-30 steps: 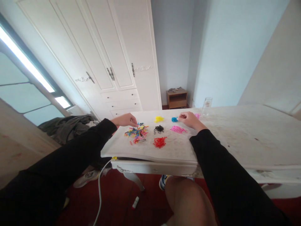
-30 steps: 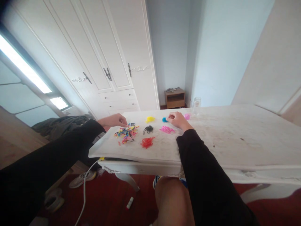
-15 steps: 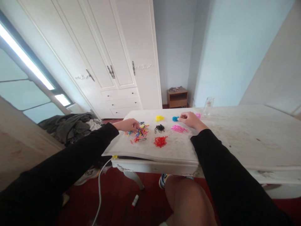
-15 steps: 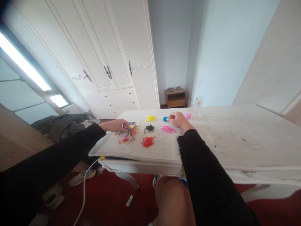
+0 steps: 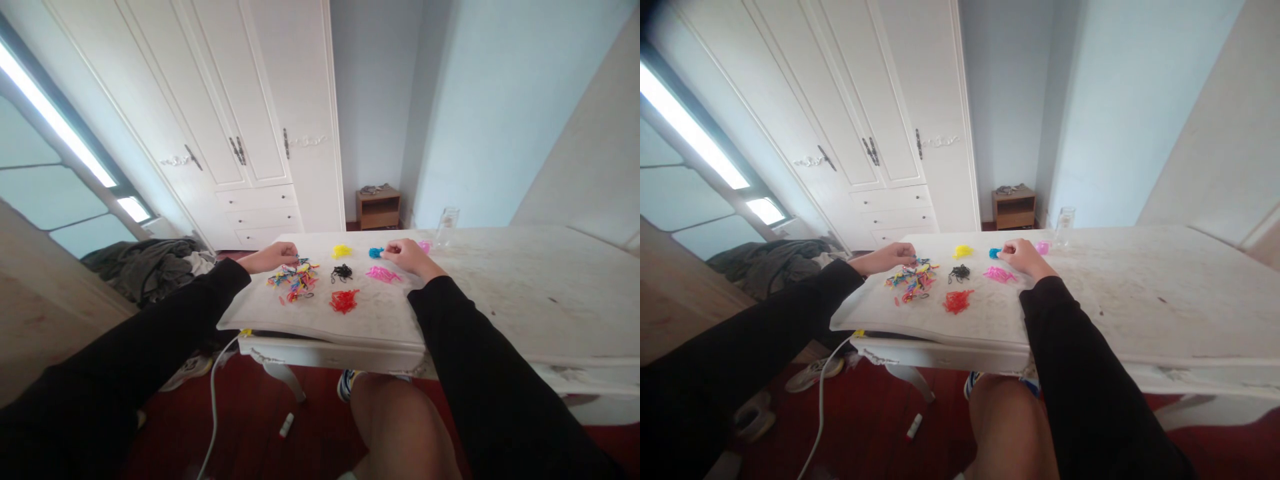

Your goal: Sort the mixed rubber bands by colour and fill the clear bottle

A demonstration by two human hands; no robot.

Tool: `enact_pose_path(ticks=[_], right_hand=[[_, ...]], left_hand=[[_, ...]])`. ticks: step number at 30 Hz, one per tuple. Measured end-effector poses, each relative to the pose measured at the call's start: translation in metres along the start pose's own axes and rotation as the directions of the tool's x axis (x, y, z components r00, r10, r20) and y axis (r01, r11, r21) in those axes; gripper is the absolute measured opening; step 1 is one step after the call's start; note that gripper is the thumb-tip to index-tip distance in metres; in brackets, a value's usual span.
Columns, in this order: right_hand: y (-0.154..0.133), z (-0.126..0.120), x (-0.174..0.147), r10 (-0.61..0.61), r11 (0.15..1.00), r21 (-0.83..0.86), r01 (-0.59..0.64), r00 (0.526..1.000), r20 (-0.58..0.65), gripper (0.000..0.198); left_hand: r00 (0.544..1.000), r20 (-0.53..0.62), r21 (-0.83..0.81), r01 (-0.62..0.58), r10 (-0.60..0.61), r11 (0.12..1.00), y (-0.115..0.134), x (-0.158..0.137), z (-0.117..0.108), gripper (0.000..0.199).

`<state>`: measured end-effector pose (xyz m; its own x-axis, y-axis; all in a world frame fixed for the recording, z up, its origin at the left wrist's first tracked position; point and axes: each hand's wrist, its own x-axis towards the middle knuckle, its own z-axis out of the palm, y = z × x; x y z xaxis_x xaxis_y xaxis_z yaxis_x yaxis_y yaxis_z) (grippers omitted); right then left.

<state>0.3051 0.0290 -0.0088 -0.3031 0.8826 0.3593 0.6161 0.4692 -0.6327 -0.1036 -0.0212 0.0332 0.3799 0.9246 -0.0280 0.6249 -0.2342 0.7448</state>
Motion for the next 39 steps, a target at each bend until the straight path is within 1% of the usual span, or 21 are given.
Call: enact_pose_path(ticks=[3, 5, 8, 10, 12, 14, 15, 17, 20, 23, 27, 29, 31, 35, 39], right_hand=[[0.000, 0.000, 0.000, -0.001, 1.000, -0.001, 0.001, 1.000, 0.001, 0.026], [-0.001, 0.000, -0.001, 0.005, 1.000, -0.004, -0.005, 1.000, -0.002, 0.023], [-0.003, 0.000, -0.001, 0.019, 1.000, -0.010, -0.020, 1.000, -0.012, 0.021], [-0.005, 0.000, -0.001, 0.012, 1.000, -0.016, -0.013, 0.999, -0.029, 0.021], [-0.006, 0.000, -0.001, -0.002, 1.000, -0.023, 0.001, 0.998, -0.057, 0.021], [-0.007, 0.001, -0.001, -0.011, 1.000, -0.026, 0.009, 0.997, -0.078, 0.023], [-0.007, 0.001, -0.001, -0.012, 1.000, -0.024, 0.010, 0.996, -0.084, 0.023], [-0.007, 0.002, -0.001, -0.015, 1.000, -0.014, 0.014, 0.995, -0.101, 0.024], [-0.008, 0.004, 0.000, -0.018, 1.000, 0.003, 0.018, 0.991, -0.132, 0.023], [-0.009, 0.006, 0.001, -0.040, 0.999, 0.002, 0.041, 0.987, -0.159, 0.022], [-0.013, 0.008, 0.003, -0.136, 0.991, -0.020, 0.135, 0.970, -0.203, 0.020], [-0.018, 0.011, 0.004, -0.190, 0.982, -0.022, 0.190, 0.959, -0.212, 0.015], [-0.027, 0.016, 0.003, -0.242, 0.970, -0.021, 0.243, 0.950, -0.197, 0.010], [-0.049, 0.028, 0.001, -0.343, 0.939, 0.003, 0.345, 0.934, -0.104, 0.006], [-0.060, 0.035, -0.001, -0.374, 0.926, 0.027, 0.376, 0.925, -0.062, 0.009]], left_hand=[[0.997, -0.051, -0.246, 0.051, -0.065, 0.968, 0.002, 0.000, 0.008, 0.037], [0.991, -0.069, -0.402, 0.074, -0.111, 0.912, 0.005, 0.002, 0.014, 0.032], [0.983, -0.067, -0.614, 0.094, -0.170, 0.784, 0.013, 0.009, 0.025, 0.017], [0.973, -0.059, -0.731, 0.110, -0.222, 0.673, 0.022, 0.018, 0.034, 0.015], [0.958, -0.030, -0.818, 0.139, -0.284, 0.557, 0.032, 0.029, 0.044, 0.019], [0.950, 0.036, -0.864, 0.186, -0.310, 0.469, 0.041, 0.041, 0.054, 0.022], [0.949, 0.066, -0.875, 0.203, -0.307, 0.439, 0.045, 0.047, 0.059, 0.023], [0.954, 0.107, -0.886, 0.219, -0.280, 0.410, 0.051, 0.059, 0.069, 0.025], [0.966, 0.142, -0.882, 0.223, -0.217, 0.416, 0.056, 0.078, 0.083, 0.027], [0.980, 0.146, -0.866, 0.193, -0.137, 0.461, 0.055, 0.094, 0.093, 0.025], [0.992, 0.118, -0.843, 0.122, -0.041, 0.524, 0.051, 0.102, 0.100, 0.019], [0.991, 0.131, -0.821, 0.110, -0.003, 0.559, 0.048, 0.101, 0.101, 0.017], [0.987, 0.156, -0.797, 0.100, 0.044, 0.595, 0.047, 0.098, 0.102, 0.018], [0.973, 0.187, -0.773, 0.060, 0.137, 0.631, 0.048, 0.091, 0.104, 0.025], [0.964, 0.198, -0.767, 0.039, 0.178, 0.640, 0.048, 0.088, 0.107, 0.030]])
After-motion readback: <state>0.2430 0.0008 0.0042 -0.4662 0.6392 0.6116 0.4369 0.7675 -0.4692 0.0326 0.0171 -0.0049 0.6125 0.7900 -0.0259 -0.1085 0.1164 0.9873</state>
